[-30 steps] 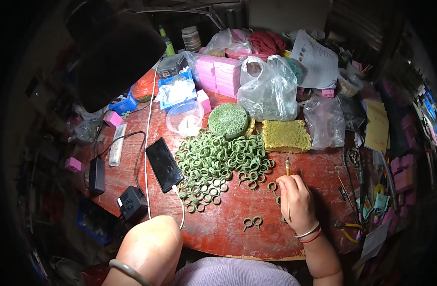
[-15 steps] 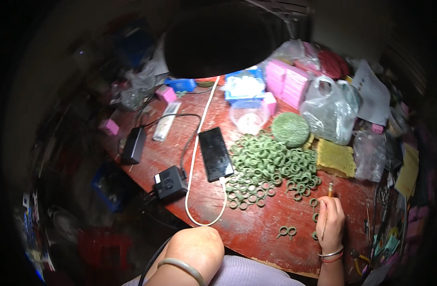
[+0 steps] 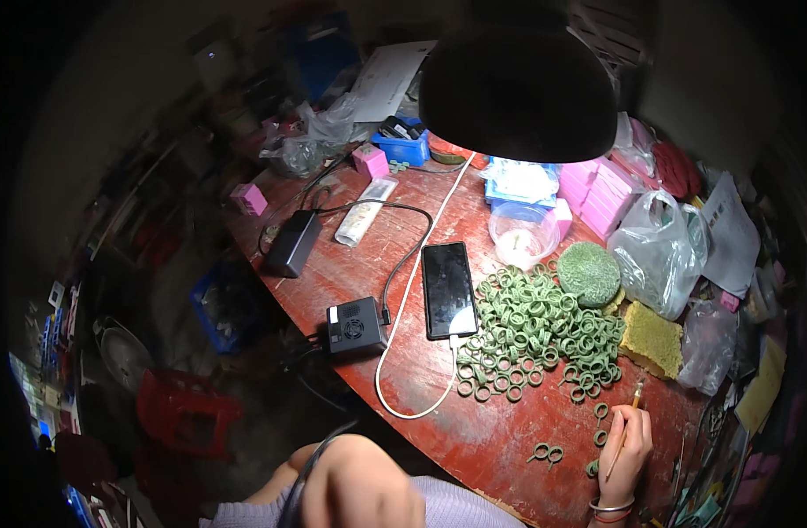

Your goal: Assembling small green circular components using a brush and adhesive.

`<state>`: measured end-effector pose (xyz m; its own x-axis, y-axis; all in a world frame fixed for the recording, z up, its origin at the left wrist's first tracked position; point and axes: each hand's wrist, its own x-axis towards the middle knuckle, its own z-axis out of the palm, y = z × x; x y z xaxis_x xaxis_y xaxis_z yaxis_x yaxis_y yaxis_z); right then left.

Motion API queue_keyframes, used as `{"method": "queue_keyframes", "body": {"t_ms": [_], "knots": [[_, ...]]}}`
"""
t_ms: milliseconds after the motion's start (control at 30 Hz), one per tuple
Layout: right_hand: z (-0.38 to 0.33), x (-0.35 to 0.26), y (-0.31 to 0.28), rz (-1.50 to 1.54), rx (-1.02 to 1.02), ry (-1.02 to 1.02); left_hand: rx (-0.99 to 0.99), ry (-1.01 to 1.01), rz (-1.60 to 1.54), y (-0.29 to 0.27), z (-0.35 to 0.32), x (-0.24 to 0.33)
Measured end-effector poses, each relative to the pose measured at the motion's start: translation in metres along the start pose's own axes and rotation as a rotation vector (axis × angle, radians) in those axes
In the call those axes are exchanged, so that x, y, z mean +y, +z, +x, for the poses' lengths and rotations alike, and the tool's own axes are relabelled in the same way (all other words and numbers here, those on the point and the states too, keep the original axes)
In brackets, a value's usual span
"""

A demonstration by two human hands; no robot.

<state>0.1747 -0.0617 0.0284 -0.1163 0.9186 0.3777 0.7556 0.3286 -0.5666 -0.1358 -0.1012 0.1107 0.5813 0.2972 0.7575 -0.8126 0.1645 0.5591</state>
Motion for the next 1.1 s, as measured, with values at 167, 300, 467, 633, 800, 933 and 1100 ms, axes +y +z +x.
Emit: {"method": "queue_keyframes", "body": {"t_ms": [167,300,467,633,800,933,1100], "knots": [[-0.001,-0.002,-0.003,-0.012,0.024,0.009,1.356,-0.32,0.596,0.012,-0.062,0.002],[0.001,-0.015,-0.001,-0.012,0.011,0.061,1.626,-0.127,1.998,-0.02,-0.117,-0.012],[0.002,-0.011,0.001,-0.002,0.007,0.043,1.28,-0.489,2.495,-0.022,-0.134,-0.016],[-0.001,-0.009,0.002,-0.022,0.024,0.008,1.192,-0.39,2.594,-0.034,-0.16,0.004],[-0.002,-0.002,-0.001,0.006,0.048,-0.059,0.992,-0.38,2.551,-0.034,-0.174,0.042],[-0.002,-0.014,-0.003,-0.014,-0.004,-0.015,1.084,-0.361,2.486,-0.045,-0.166,0.052],[-0.005,-0.004,-0.003,-0.003,-0.011,0.02,1.63,0.188,2.191,-0.069,-0.138,-0.002]]}}
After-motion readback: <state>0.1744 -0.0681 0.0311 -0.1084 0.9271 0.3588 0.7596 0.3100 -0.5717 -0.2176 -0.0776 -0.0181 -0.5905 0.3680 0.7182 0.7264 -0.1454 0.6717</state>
